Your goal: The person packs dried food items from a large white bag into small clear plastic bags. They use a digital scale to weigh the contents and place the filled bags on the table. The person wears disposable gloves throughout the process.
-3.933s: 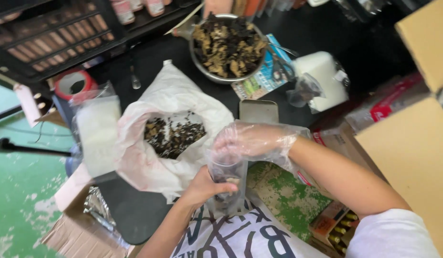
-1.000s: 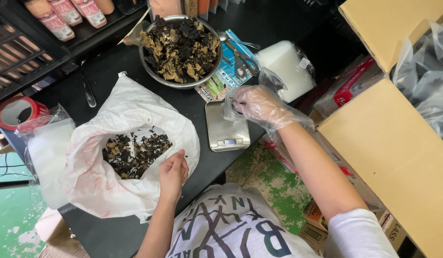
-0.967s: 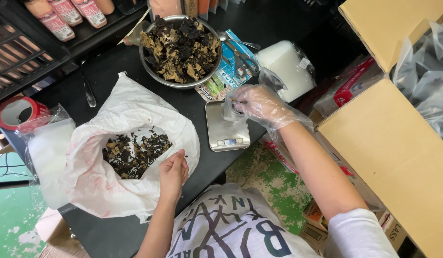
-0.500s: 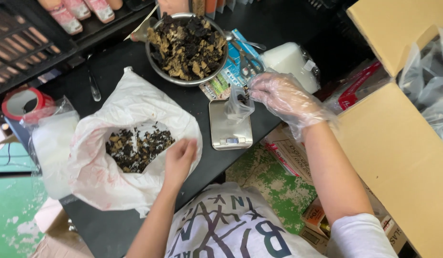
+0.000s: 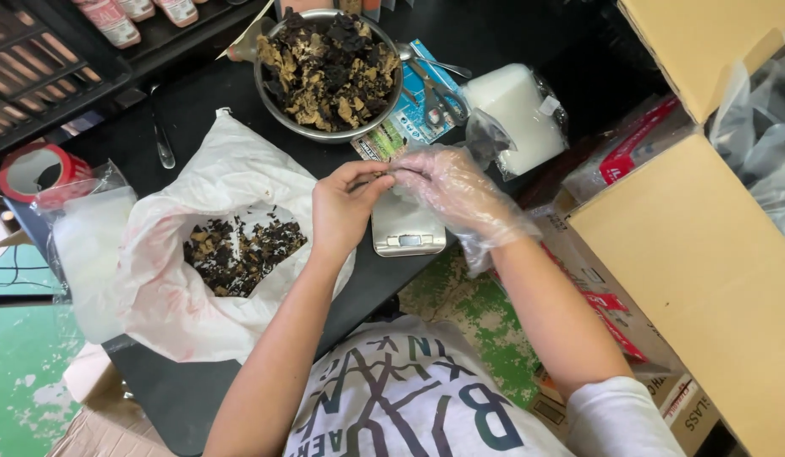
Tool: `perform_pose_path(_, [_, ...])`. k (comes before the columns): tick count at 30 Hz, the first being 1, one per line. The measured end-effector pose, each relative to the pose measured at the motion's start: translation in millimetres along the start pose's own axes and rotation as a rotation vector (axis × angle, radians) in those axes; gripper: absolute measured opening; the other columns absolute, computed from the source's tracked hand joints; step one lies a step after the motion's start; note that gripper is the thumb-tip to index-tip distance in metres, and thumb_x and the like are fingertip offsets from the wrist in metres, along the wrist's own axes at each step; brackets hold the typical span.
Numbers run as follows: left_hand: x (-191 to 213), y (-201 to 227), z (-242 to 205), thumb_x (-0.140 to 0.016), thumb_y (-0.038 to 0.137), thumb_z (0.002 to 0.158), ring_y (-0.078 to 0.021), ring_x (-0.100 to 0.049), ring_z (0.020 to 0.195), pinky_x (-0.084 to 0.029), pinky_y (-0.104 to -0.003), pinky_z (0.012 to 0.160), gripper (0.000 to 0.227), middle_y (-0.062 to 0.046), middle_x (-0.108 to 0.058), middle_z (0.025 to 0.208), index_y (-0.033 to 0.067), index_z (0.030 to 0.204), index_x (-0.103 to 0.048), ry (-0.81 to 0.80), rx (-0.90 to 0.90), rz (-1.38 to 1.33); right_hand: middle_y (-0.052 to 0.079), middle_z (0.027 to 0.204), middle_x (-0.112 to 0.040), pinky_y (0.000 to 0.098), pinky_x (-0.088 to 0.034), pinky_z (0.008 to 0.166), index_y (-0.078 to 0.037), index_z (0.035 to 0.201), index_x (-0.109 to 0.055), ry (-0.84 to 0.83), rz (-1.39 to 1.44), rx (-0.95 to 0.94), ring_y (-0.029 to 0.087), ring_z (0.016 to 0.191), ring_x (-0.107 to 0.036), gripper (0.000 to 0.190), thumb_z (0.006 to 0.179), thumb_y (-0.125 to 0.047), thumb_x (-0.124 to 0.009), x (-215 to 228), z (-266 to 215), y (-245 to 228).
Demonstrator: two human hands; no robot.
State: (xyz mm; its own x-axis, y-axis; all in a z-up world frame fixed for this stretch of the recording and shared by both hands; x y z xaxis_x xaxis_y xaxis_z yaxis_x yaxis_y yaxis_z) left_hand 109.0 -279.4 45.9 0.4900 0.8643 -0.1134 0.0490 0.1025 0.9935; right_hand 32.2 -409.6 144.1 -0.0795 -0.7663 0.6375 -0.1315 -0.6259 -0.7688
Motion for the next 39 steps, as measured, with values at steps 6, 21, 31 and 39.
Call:
perform_pose_path(6, [28, 3, -23, -0.071, 0.001, 0.094, -0.0321, -0.075, 0.097, -0.061, -0.04, 0.087, 0.02, -0.017, -0.062, 0.097, 0.0006, 0.114, -0.068, 0.188, -0.135, 0.179, 0.012, 0.09, -0.077, 0.0297, -0.062, 0.075, -0.011, 0.117, -0.075, 0.094, 0.393, 0.021, 0.013, 0.08, -0.069, 0.021, 0.099, -0.018, -0.067, -67, 21, 25])
perform_pose_path(21, [213, -88, -84, -0.083, 0.021, 0.086, -0.0322, -0.072, 0.089, -0.056, -0.043, 0.079, 0.013, -0.008, -0.073, 0.08, 0.0184, 0.097, -0.078, 0.638, -0.038, 0.673, 0.022, 0.099, -0.076, 0.0439, -0.063, 0.084, 0.004, 0.128, -0.062, -0.202, 0.641, -0.012, 0.032, 0.092, -0.076, 0.047, 0.085, -0.012, -0.07, -255, 68, 5])
perform_pose_path(31, [247, -137, -61, -0.072, 0.003, 0.084, -0.0425, -0.054, 0.127, -0.052, -0.053, 0.103, 0.064, -0.019, -0.041, 0.149, 0.0147, 0.144, -0.054, 0.082, 0.429, 1.379, 0.016, 0.086, -0.076, 0.0426, -0.062, 0.085, -0.006, 0.096, -0.08, -0.381, -0.798, 0.123, 0.03, 0.087, -0.076, 0.024, 0.078, -0.021, -0.081, -409, 115, 146])
perform_pose_path(39, [247, -193, -31, -0.068, 0.008, 0.093, -0.0302, -0.054, 0.129, -0.058, -0.036, 0.092, 0.039, -0.011, -0.059, 0.135, 0.0138, 0.131, -0.063, -0.263, 0.211, 1.582, 0.007, 0.097, -0.069, 0.0379, -0.058, 0.084, -0.019, 0.1, -0.072, -0.292, -0.663, 0.021, 0.025, 0.095, -0.069, 0.018, 0.082, -0.015, -0.07, -364, 119, 110])
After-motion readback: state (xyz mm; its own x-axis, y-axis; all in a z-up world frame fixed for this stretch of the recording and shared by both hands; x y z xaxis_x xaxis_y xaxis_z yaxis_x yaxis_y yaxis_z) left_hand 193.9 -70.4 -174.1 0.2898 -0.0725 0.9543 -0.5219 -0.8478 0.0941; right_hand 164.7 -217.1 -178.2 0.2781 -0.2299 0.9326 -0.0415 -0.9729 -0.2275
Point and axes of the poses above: each hand's wrist, its own z-axis towards the middle knuckle, its own x-axis out of the back of the hand, y = z × x, the point moved 5 cm from there along z, towards the middle knuckle
